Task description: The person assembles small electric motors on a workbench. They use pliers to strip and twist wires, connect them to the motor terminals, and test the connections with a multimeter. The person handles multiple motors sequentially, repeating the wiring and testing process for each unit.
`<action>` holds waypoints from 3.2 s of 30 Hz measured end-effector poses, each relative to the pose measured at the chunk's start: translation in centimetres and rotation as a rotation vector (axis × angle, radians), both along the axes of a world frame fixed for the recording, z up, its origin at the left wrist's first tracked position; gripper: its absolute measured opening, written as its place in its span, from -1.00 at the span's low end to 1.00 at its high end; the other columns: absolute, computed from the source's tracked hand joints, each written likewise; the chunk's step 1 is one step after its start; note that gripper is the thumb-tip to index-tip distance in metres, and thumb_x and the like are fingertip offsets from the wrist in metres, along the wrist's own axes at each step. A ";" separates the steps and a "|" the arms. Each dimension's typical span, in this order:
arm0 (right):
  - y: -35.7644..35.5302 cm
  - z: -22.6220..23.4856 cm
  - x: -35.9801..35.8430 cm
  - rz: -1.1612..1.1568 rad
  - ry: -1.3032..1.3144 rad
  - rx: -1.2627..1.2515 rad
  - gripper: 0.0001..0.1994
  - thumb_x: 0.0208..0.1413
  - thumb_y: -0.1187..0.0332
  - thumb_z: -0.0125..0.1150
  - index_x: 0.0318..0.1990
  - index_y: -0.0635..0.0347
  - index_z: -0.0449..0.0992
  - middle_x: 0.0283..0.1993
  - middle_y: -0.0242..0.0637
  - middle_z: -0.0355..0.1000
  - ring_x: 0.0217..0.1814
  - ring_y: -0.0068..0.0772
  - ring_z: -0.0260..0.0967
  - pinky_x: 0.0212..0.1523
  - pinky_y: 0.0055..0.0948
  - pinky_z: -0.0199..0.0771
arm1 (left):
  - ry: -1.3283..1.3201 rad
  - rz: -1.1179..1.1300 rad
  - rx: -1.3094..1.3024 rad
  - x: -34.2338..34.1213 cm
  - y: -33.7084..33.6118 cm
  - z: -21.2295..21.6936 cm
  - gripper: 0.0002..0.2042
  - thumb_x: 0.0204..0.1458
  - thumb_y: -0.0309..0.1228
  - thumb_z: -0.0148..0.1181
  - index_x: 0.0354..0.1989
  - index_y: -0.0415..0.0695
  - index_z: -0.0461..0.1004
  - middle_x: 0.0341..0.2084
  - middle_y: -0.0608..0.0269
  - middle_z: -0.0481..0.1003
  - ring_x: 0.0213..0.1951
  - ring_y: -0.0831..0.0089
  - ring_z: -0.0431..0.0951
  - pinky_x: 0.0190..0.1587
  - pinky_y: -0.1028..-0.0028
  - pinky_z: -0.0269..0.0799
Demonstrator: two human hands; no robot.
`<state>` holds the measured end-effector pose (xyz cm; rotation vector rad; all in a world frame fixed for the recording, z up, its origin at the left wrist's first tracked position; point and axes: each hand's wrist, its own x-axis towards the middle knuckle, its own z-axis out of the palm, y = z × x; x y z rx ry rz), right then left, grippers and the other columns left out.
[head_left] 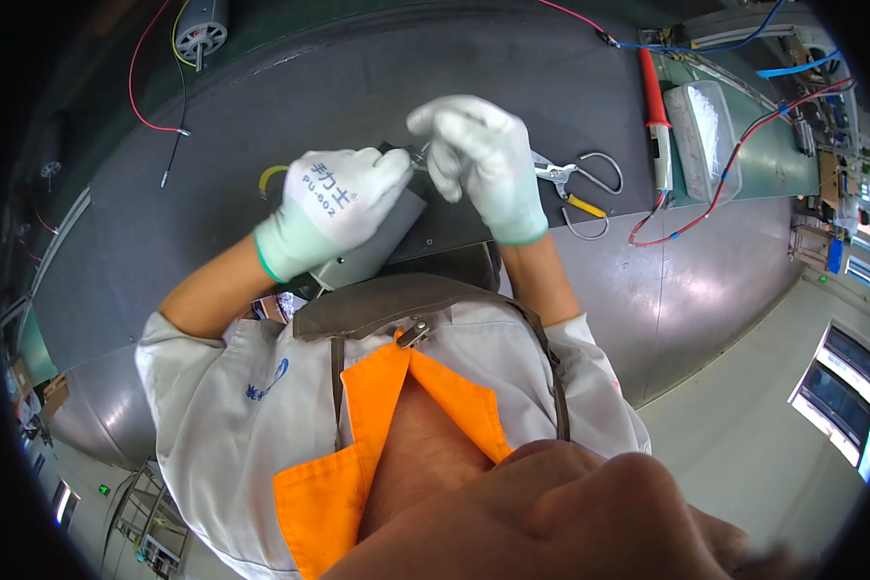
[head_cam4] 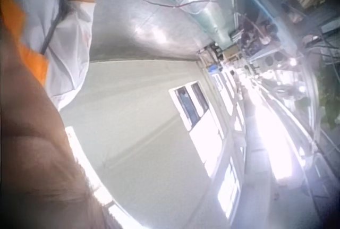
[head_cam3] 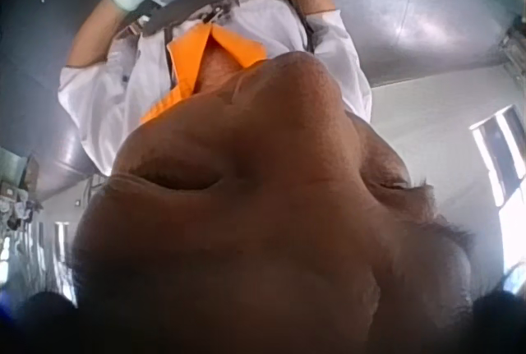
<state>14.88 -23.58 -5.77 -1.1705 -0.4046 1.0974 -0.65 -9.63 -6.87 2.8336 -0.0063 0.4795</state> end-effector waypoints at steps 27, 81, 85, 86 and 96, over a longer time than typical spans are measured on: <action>-17.8 -6.6 3.8 0.044 -1.825 -0.976 -0.22 -0.09 0.65 0.33 0.40 0.19 0.33 0.17 -0.05 0.45 0.18 -0.07 0.43 0.24 -0.19 0.43 | 0.588 -0.180 -0.998 7.1 4.6 2.2 -0.64 0.22 -0.17 0.16 -0.11 -0.24 0.67 -0.14 0.25 0.67 -0.12 0.51 0.60 0.03 0.47 0.46; 4.3 0.1 7.6 0.020 -0.491 -0.023 -0.64 0.30 0.28 0.23 0.12 0.34 0.59 -0.12 -0.26 0.63 -0.14 -0.47 0.59 -0.08 -0.49 0.58 | -0.416 0.389 -1.656 3.9 21.6 -5.3 -0.62 0.32 -0.28 0.14 0.20 -0.24 0.44 -0.42 0.38 0.39 -0.48 0.55 0.35 -0.39 0.54 0.24; -5.9 -3.0 17.4 -0.602 -0.640 -0.145 -0.52 0.33 0.22 0.26 0.28 0.33 0.40 -0.08 -0.10 0.57 -0.19 -0.38 0.56 -0.13 -0.40 0.66 | -0.287 0.354 -1.778 -1.3 13.9 -5.1 -0.58 0.37 -0.30 0.04 0.30 -0.29 0.37 -0.36 0.36 0.40 -0.39 0.53 0.42 -0.34 0.55 0.33; -7.4 -3.5 20.2 -0.780 -0.583 -0.118 -0.51 0.33 0.25 0.26 0.30 0.29 0.37 -0.10 -0.13 0.56 -0.21 -0.38 0.54 -0.16 -0.39 0.65 | -0.255 0.343 -1.801 -2.2 12.2 -5.2 -0.57 0.37 -0.29 0.03 0.29 -0.30 0.37 -0.36 0.35 0.41 -0.37 0.53 0.43 -0.32 0.55 0.35; 0.4 0.2 12.2 0.288 -0.597 -0.393 -0.77 0.30 0.30 0.27 -0.03 0.25 0.66 -0.33 -0.28 0.61 -0.44 -0.56 0.53 -0.46 -0.58 0.52 | 0.014 -0.069 -2.007 2.8 6.1 -2.4 -0.55 0.38 -0.16 0.08 0.24 -0.27 0.46 -0.19 0.22 0.57 -0.12 0.46 0.61 0.00 0.40 0.57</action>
